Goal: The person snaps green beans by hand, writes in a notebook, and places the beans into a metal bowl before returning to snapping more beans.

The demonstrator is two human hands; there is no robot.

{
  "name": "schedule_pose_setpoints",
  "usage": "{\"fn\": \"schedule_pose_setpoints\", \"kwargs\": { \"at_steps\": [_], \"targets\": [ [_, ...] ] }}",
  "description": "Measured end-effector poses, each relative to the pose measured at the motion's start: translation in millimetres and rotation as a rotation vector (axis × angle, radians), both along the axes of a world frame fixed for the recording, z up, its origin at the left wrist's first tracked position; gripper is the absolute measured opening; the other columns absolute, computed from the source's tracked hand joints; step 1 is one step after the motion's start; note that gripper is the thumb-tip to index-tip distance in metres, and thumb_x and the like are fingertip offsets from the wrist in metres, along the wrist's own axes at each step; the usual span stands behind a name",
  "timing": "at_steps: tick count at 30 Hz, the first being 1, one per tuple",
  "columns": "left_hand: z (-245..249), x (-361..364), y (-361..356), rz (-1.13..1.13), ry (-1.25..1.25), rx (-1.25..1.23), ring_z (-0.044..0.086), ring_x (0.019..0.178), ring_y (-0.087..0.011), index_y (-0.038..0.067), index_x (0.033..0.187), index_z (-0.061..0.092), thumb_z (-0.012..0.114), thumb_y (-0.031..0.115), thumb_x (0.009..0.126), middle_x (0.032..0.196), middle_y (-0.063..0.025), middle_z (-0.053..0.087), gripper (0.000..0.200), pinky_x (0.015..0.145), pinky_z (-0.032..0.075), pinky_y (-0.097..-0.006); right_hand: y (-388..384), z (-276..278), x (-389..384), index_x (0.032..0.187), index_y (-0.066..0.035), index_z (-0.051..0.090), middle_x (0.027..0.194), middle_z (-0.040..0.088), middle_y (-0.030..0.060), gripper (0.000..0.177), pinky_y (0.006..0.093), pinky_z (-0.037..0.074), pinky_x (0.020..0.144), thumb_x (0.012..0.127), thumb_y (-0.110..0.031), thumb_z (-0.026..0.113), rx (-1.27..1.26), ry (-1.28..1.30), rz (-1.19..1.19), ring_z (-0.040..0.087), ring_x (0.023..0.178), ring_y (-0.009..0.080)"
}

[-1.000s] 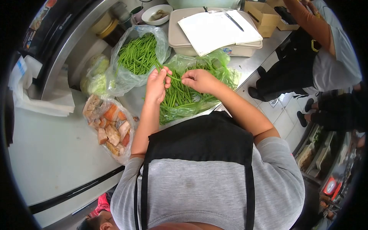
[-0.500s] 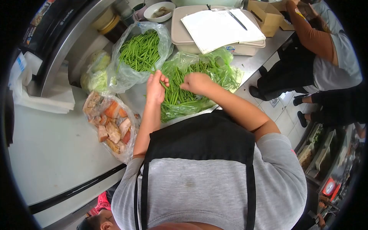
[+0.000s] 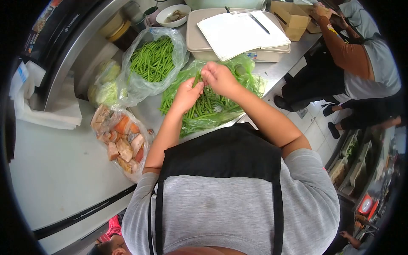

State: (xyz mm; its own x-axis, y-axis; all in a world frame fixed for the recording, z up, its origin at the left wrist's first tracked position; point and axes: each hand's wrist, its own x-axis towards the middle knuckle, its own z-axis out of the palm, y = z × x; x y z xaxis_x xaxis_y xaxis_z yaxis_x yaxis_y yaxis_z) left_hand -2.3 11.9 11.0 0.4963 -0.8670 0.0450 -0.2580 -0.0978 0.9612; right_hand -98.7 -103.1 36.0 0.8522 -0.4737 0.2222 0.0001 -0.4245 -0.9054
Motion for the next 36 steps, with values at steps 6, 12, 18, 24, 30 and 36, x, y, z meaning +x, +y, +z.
{"fn": "schedule_pose_setpoints", "kwargs": {
  "at_steps": [6,12,18,24,30,36],
  "targets": [
    [28.8,6.8,9.6,0.112,0.549,-0.146,0.035,0.049,-0.003,0.007,0.086,0.054,0.046,0.016,0.086,0.062,0.0038,0.044,0.012,0.042,0.03,-0.0168,-15.9,6.8,-5.6,0.078,-0.002,0.055,0.067,0.057,0.0122,0.022,0.0336,0.043,0.059,0.08,-0.023,0.053,-0.26,0.201,0.033,0.054,0.06,0.0246],
    [31.1,16.5,15.6,0.138,0.599,-0.276,0.035,0.046,-0.0025,0.006,0.088,0.051,0.047,0.016,0.086,0.062,0.0028,0.044,0.011,0.038,0.027,-0.0164,-1.5,3.6,-9.6,0.078,-0.003,0.056,0.066,0.056,0.0107,0.021,0.0332,0.042,0.056,0.08,-0.024,0.051,-0.256,0.343,0.146,0.053,0.06,0.0206],
    [19.8,10.0,23.0,0.124,0.678,-0.242,0.036,0.046,-0.0037,0.006,0.086,0.05,0.047,0.019,0.086,0.062,0.0023,0.044,0.014,0.038,0.026,-0.0165,-12.9,-3.3,10.1,0.076,-0.002,0.055,0.058,0.05,0.0014,0.022,0.0241,0.04,0.051,0.083,-0.022,0.05,0.585,-0.189,-0.047,0.048,0.055,0.0077],
    [11.1,23.0,24.9,0.296,0.545,-0.265,0.044,0.055,-0.0099,0.008,0.075,0.045,0.046,0.026,0.086,0.063,-0.0008,0.045,0.021,0.049,0.035,-0.0232,13.1,-20.0,17.1,0.072,-0.004,0.06,0.072,0.06,0.0145,0.036,0.0362,0.046,0.061,0.077,-0.039,0.054,-0.327,0.59,0.076,0.058,0.069,0.0269],
    [2.9,33.6,28.1,0.256,0.347,-0.103,0.048,0.058,-0.0113,0.005,0.077,0.05,0.056,0.02,0.08,0.062,-0.0008,0.049,0.017,0.053,0.039,-0.0246,31.5,-51.3,27.4,0.076,-0.006,0.06,0.077,0.06,0.0144,0.022,0.0386,0.047,0.063,0.073,-0.028,0.055,-0.6,0.684,0.092,0.059,0.07,0.0292],
    [-10.3,24.1,20.6,0.086,-0.293,0.194,0.051,0.063,-0.0098,0.001,0.092,0.058,0.058,0.018,0.077,0.073,-0.0093,0.058,0.023,0.06,0.041,-0.0254,11.0,-34.4,13.0,0.074,-0.005,0.057,0.072,0.058,0.014,0.015,0.0392,0.046,0.063,0.073,-0.018,0.052,-0.739,0.391,-0.002,0.057,0.071,0.0305]
  ]
}}
